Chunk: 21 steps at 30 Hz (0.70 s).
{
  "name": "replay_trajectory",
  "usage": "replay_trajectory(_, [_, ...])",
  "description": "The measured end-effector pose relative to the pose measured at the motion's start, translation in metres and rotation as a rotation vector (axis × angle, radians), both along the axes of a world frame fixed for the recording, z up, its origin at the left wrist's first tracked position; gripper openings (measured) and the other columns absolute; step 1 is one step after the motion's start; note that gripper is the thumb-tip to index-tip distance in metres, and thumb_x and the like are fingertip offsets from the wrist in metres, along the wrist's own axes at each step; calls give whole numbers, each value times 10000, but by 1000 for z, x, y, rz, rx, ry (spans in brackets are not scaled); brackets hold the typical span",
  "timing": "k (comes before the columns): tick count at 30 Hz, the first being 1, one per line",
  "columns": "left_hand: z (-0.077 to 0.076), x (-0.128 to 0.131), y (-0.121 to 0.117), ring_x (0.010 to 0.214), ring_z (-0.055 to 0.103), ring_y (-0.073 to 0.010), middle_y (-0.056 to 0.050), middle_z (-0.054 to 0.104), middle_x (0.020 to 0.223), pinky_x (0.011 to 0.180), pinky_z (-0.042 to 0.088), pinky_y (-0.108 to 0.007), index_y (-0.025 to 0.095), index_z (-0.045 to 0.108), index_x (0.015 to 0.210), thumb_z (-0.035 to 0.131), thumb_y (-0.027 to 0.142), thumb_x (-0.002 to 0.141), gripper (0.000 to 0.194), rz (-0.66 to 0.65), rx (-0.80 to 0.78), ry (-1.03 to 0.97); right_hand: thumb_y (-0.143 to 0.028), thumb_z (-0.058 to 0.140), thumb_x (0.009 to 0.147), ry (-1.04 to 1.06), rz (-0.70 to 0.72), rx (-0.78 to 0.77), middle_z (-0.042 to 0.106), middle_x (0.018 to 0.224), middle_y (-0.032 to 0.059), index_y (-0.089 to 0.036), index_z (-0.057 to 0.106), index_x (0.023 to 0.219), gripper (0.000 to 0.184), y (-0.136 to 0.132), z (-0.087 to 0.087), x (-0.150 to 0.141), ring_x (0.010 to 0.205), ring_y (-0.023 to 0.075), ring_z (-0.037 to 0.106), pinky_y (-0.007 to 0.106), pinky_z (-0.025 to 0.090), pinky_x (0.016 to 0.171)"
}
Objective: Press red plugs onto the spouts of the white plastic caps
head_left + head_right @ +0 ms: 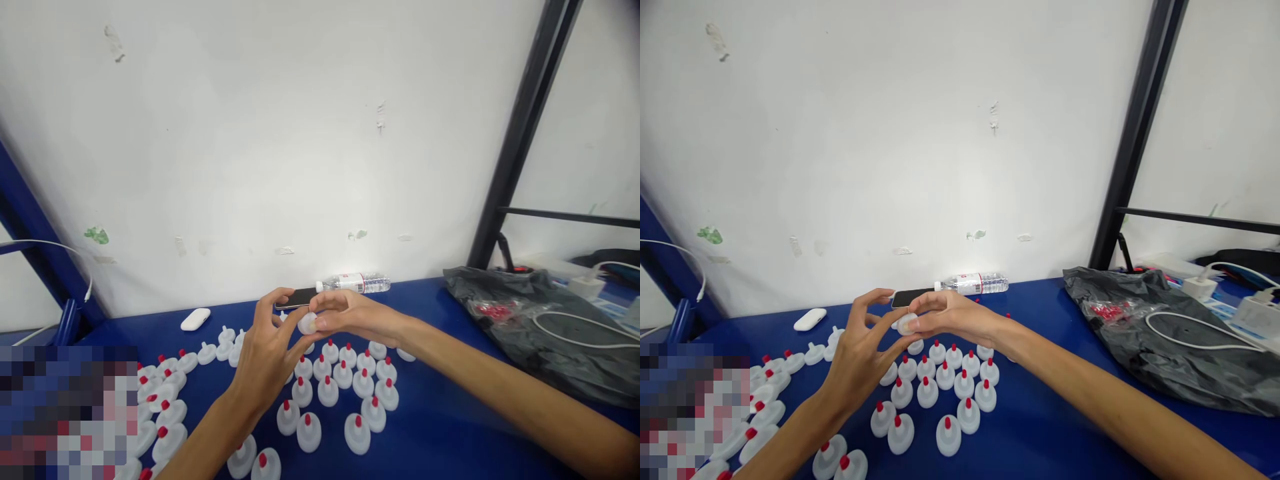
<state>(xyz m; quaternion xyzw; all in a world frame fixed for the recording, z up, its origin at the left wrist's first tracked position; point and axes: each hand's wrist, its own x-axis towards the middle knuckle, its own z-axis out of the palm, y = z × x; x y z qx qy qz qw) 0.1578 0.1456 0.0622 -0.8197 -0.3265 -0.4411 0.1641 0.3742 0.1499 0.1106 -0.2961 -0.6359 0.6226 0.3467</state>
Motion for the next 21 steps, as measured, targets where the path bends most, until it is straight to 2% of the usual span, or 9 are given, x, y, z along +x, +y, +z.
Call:
replay_trajectory(3, [3, 1, -3, 1117, 540, -276, -144, 414, 1385, 824, 592, -416, 230, 653, 1174, 664, 290, 953, 230, -37, 69, -16, -269, 890, 750, 104, 148, -136, 730, 1034, 41, -194, 670, 1211, 516, -4, -1, -5, 990, 166, 698, 372, 497, 1013])
replay_trajectory(5, [5, 2, -6, 1145, 507, -286, -138, 417, 1372, 854, 577, -435, 244, 635, 1207, 660, 245, 954, 254, -67, 92, -1, -243, 876, 762, 118, 189, -145, 733, 943, 19, -183, 715, 1163, 437, -7, -3, -8, 919, 140, 697, 323, 503, 966])
replay_trajectory(8, [6, 2, -8, 1133, 502, -274, -128, 430, 1342, 847, 575, -423, 261, 603, 1265, 661, 232, 954, 318, -96, 103, 12, -256, 856, 778, 80, 133, -56, 718, 826, -9, -187, 785, 1045, 285, -8, -7, -11, 809, 122, 682, 293, 520, 870])
replay_trajectory(13, [6, 3, -8, 1118, 512, -257, -124, 455, 1305, 841, 570, -405, 252, 587, 1278, 651, 230, 963, 323, -111, 107, -13, -304, 820, 825, 57, 92, 32, 744, 824, 6, -208, 804, 1086, 279, -12, -9, -15, 840, 145, 713, 307, 535, 883])
replay_trajectory(18, [9, 4, -8, 1143, 527, -259, -106, 494, 1256, 913, 551, -427, 267, 606, 1260, 657, 224, 951, 317, -63, 32, 17, -357, 801, 856, 59, 105, 9, 757, 1016, 68, -184, 723, 1217, 408, -10, -11, -16, 981, 191, 716, 360, 518, 960])
replay_trajectory(21, [10, 1, -3, 1107, 564, -245, -94, 561, 1210, 935, 547, -436, 236, 576, 1322, 654, 239, 953, 378, 17, -71, 56, -396, 774, 880, -50, -37, 59, 750, 1049, 77, -205, 627, 1287, 473, -2, -14, -10, 1026, 218, 709, 380, 517, 967])
